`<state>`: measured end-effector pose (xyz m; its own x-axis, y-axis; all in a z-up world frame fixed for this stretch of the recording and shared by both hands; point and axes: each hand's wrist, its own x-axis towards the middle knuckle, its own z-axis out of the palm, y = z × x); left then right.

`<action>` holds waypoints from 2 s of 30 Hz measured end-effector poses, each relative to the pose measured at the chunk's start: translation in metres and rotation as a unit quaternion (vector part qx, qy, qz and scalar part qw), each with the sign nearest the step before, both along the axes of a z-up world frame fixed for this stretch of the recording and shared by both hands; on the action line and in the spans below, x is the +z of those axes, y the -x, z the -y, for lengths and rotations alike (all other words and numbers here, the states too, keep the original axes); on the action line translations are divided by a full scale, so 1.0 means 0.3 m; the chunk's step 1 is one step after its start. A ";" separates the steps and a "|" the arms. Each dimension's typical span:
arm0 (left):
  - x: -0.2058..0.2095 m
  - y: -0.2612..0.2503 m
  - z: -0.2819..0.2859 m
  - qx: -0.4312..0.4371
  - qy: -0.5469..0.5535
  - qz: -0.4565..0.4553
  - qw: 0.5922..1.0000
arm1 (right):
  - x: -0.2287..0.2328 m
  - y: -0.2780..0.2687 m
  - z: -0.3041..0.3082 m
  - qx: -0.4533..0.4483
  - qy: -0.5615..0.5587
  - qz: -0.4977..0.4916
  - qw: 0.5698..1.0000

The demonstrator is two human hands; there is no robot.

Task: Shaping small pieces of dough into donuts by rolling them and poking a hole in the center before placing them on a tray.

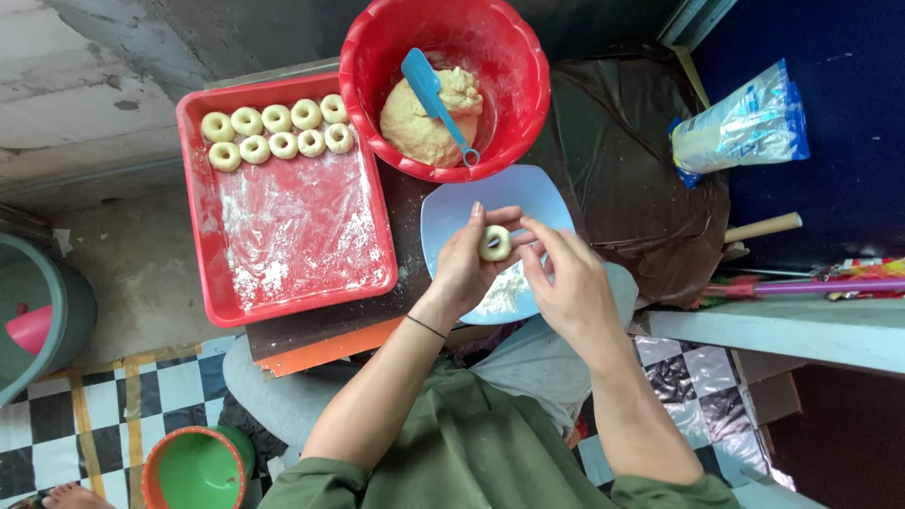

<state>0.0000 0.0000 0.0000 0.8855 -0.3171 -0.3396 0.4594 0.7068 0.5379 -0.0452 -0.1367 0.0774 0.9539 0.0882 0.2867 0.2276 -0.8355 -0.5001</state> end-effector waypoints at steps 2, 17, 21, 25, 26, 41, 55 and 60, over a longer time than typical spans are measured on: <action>-0.001 0.012 0.010 -0.012 0.004 0.036 0.999 | -0.070 -0.019 -0.008 0.002 -0.007 0.014 1.000; -0.019 0.040 -0.085 -0.055 -0.249 0.186 0.949 | -0.105 -0.072 0.063 0.055 -0.465 -0.250 0.847; -0.015 0.040 -0.103 -0.059 -0.179 0.130 0.973 | -0.097 -0.074 0.057 0.071 -0.436 -0.227 0.868; 0.011 0.030 -0.091 -0.073 -0.030 0.071 0.994 | -0.048 -0.073 0.021 0.105 -0.423 -0.247 0.866; 0.025 0.037 -0.072 -0.077 0.005 0.048 0.996 | -0.029 -0.071 0.010 0.115 -0.315 -0.206 0.919; 0.050 0.022 0.003 0.093 0.036 0.081 0.992 | 0.063 0.011 -0.081 0.108 0.003 -0.222 0.969; -0.078 -0.031 0.018 0.050 -0.031 0.027 0.998 | -0.076 -0.088 -0.099 0.066 0.159 -0.362 0.916; -0.016 -0.017 -0.014 0.034 0.020 -0.016 0.999 | 0.131 -0.035 -0.080 0.072 0.105 -0.315 0.940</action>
<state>0.0051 0.0043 -0.0048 0.8939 -0.2714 -0.3569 0.4272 0.7573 0.4940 -0.0347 -0.1126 0.1165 0.9023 0.2204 -0.3705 0.0590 -0.9145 -0.4003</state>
